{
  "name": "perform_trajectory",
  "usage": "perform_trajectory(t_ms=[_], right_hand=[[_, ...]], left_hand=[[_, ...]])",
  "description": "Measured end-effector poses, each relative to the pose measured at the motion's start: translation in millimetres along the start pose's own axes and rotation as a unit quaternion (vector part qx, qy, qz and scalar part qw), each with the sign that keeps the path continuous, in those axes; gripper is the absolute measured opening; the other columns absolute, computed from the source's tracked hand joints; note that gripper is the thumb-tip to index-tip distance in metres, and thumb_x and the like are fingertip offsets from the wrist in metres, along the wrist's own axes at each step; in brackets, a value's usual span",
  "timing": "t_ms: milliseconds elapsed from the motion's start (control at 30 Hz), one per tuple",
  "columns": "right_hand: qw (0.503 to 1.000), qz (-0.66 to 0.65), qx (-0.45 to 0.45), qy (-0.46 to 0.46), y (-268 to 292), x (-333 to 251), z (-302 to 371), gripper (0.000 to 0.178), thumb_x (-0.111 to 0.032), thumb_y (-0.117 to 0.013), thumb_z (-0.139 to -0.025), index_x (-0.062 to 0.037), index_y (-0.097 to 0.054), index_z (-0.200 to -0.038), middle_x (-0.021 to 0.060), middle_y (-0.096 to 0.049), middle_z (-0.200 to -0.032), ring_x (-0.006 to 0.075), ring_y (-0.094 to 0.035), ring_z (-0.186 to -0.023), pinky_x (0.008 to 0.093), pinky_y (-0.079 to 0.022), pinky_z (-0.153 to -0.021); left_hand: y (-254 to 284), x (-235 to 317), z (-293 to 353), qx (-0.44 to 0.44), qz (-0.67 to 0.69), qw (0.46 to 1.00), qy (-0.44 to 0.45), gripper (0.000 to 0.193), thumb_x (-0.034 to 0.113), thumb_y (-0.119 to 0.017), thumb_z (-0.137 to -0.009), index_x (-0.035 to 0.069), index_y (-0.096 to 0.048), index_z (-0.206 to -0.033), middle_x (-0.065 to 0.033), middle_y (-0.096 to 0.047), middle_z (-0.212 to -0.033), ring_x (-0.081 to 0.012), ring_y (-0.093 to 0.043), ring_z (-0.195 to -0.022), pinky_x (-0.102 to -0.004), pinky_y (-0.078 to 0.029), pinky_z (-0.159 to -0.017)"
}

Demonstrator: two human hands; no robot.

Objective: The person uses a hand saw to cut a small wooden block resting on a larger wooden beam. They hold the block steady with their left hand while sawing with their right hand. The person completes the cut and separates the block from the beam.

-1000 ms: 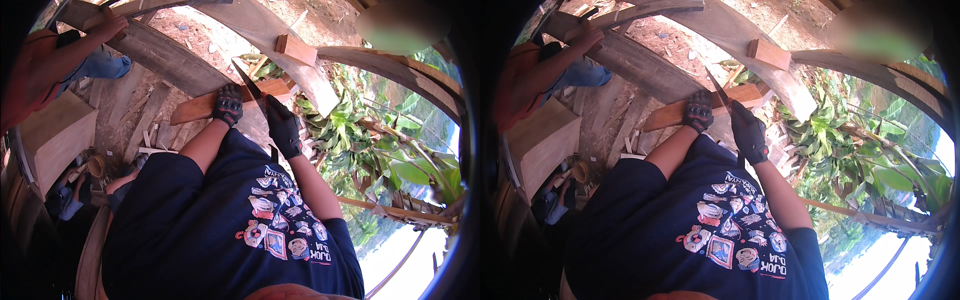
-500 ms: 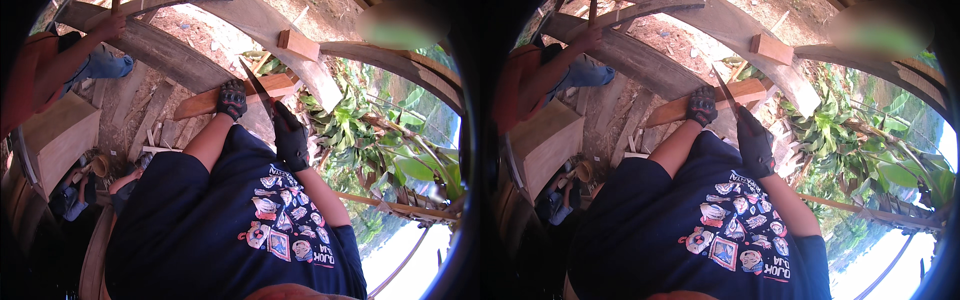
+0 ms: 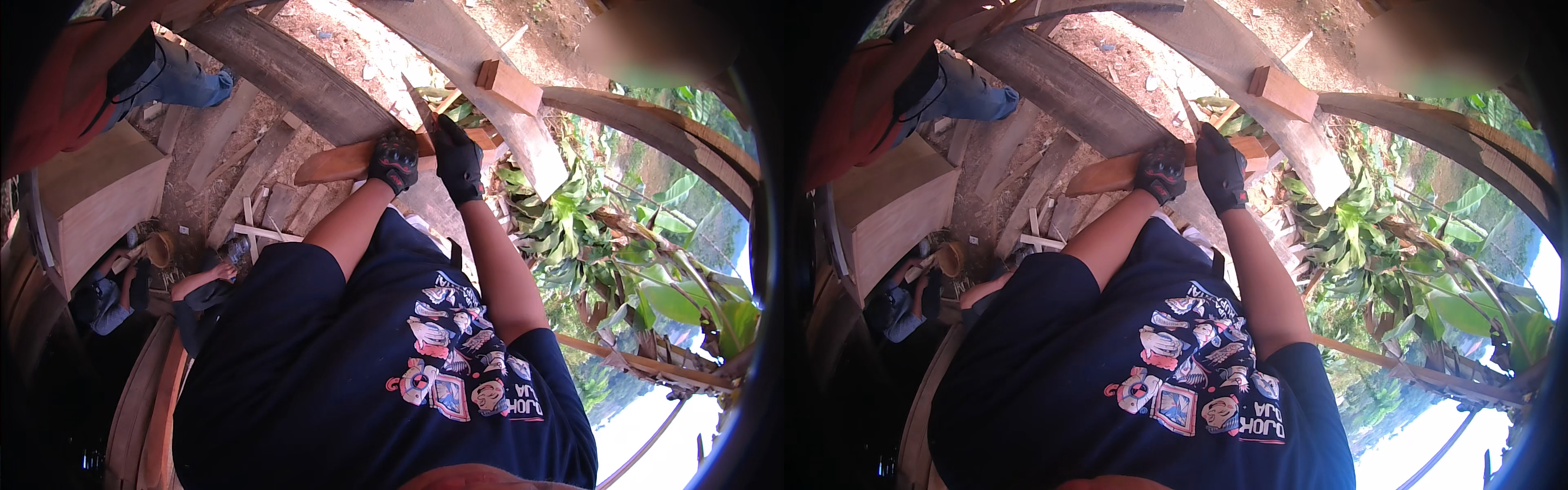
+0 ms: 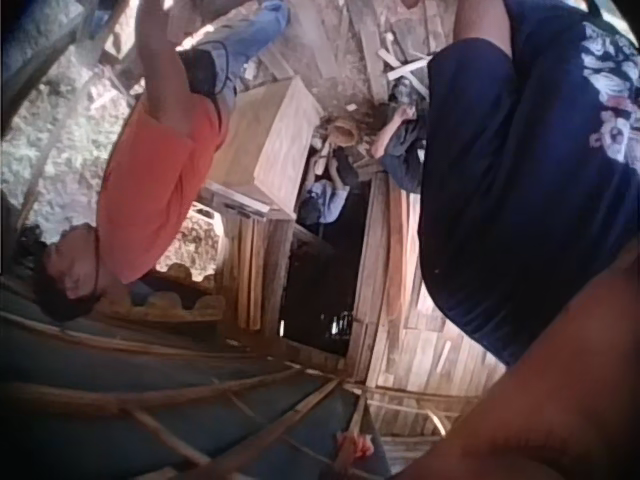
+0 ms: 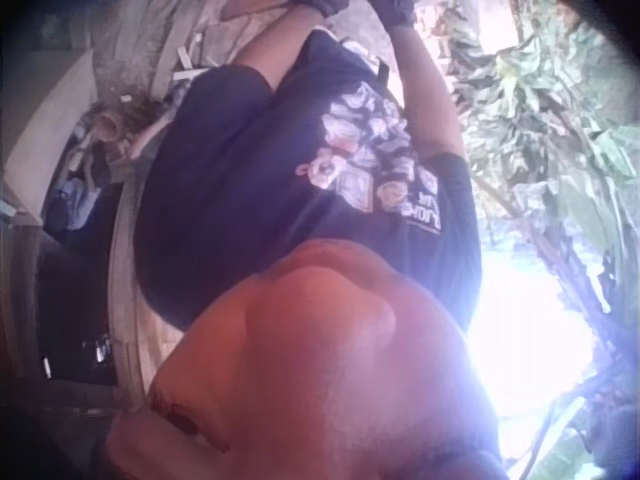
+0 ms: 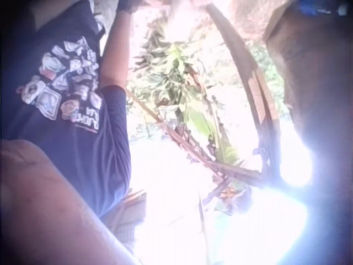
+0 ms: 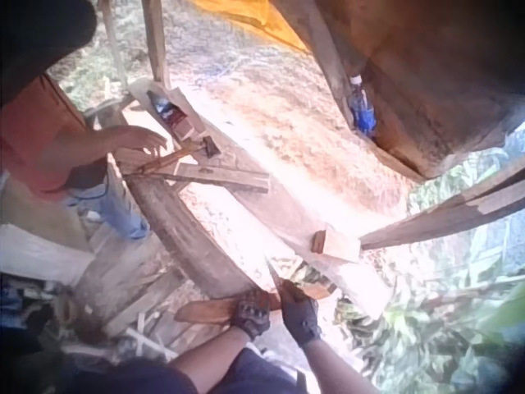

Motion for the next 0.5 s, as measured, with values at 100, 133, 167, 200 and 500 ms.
perform_trajectory(t_ms=[100,133,167,200,500], right_hand=[[0.997,-0.058,0.002,-0.055,16,-4,30,0.038,-0.020,-0.065,-0.108,-0.0097,-0.071,-0.144,0.0195,-0.078,-0.129,0.0358,-0.077,-0.116,0.0427,-0.059,-0.100],[0.991,-0.090,-0.004,-0.101,33,-17,53,0.038,-0.017,-0.065,-0.107,-0.0094,-0.071,-0.144,0.0186,-0.078,-0.130,0.0353,-0.077,-0.117,0.0419,-0.059,-0.100],[0.982,-0.123,-0.009,-0.143,49,-29,74,0.038,-0.015,-0.066,-0.107,-0.0091,-0.070,-0.144,0.0177,-0.078,-0.131,0.0349,-0.077,-0.118,0.0412,-0.060,-0.101],[0.986,-0.113,-0.011,-0.126,66,-40,96,0.038,-0.013,-0.065,-0.107,-0.0086,-0.069,-0.145,0.0172,-0.076,-0.135,0.0341,-0.077,-0.119,0.0406,-0.060,-0.101],[0.998,-0.024,-0.001,0.064,91,-53,122,0.043,-0.006,-0.061,-0.107,-0.0080,-0.065,-0.150,0.0192,-0.075,-0.136,0.0356,-0.078,-0.114,0.0410,-0.062,-0.094]], left_hand=[[-14,-4,-6,0.068,-0.033,0.997,-0.005,0.043,0.025,-0.067,-0.088,0.002,-0.068,-0.125,-0.0214,-0.070,-0.126,-0.0359,-0.068,-0.120,-0.0485,-0.053,-0.103],[-11,-4,-7,0.053,-0.030,0.998,-0.002,0.044,0.025,-0.067,-0.088,0.002,-0.068,-0.125,-0.0211,-0.070,-0.126,-0.0356,-0.067,-0.120,-0.0484,-0.053,-0.103],[-12,-4,-1,0.032,-0.027,0.999,0.002,0.045,0.025,-0.067,-0.088,0.002,-0.068,-0.126,-0.0208,-0.070,-0.127,-0.0353,-0.067,-0.121,-0.0483,-0.053,-0.103],[-11,-3,3,0.013,-0.024,1.000,-0.002,0.046,0.026,-0.067,-0.087,0.002,-0.068,-0.127,-0.0206,-0.070,-0.127,-0.0352,-0.067,-0.120,-0.0480,-0.053,-0.103],[-12,-5,0,0.016,-0.050,0.998,-0.019,0.057,0.029,-0.068,-0.087,0.000,-0.063,-0.136,-0.0198,-0.068,-0.130,-0.0334,-0.065,-0.123,-0.0466,-0.052,-0.105]])
Point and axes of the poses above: each hand's wrist, its own z-axis away from the middle knuckle, its own y-axis out of the back of the hand, x = y × z, the point moved 1 cm from there along -z, towards the middle knuckle
